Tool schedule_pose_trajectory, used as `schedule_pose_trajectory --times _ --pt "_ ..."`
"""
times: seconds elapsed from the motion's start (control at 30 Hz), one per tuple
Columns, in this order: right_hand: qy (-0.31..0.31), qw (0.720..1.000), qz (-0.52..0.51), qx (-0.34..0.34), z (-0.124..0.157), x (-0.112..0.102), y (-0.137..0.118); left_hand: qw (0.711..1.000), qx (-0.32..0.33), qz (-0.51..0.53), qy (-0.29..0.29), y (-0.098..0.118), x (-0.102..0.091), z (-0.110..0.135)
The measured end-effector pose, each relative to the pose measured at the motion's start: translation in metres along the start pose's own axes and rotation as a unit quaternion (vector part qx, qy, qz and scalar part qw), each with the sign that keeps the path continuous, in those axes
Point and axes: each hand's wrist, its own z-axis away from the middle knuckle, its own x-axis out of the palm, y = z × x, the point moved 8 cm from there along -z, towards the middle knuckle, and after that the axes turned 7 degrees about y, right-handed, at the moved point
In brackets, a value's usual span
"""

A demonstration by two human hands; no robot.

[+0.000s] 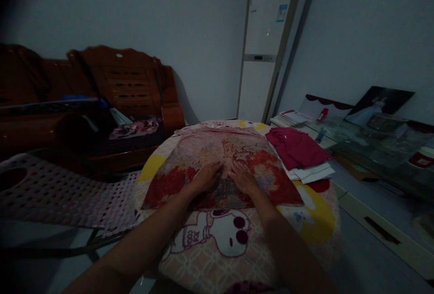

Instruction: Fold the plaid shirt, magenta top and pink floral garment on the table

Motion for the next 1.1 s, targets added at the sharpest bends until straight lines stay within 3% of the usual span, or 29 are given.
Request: schedule_pose_trajectory --times 0.13,0.27,0.37,0.53,0.7,0.83,0.97,1.1 --pt "0.002 1.0 0.003 -0.003 0.001 0.001 -0.001 0.99 -0.13 -0.054 0.008 -0.068 -0.037 0.005" --pt "0.012 1.0 0.014 -0.019 0.001 -0.002 -0.005 0.943 -0.304 -0.135 0.007 -0.141 -0.071 0.031" --pt "0.006 1.0 0.017 -0.017 0.001 -0.002 -0.006 0.929 -0.333 -0.159 0.003 -0.164 -0.081 0.044" --pt "0.001 1.0 0.012 -0.01 0.001 -0.002 -0.006 0.903 -0.394 -0.17 0.01 -0.181 -0.093 0.061" --pt "0.003 1.0 0.012 -0.008 0.001 -0.003 -0.006 0.903 -0.41 -0.126 -0.004 -0.182 -0.099 0.085" --pt "0.004 1.0 0.016 -0.007 0.001 -0.002 -0.006 0.92 -0.379 -0.096 -0.024 -0.169 -0.098 0.095" --pt "0.012 1.0 0.013 -0.02 0.001 -0.003 -0.007 0.959 -0.281 -0.036 0.007 -0.121 -0.096 0.068" --pt "0.021 1.0 0.005 -0.015 0.002 -0.005 -0.007 0.988 -0.148 0.007 -0.039 -0.047 -0.066 0.03"
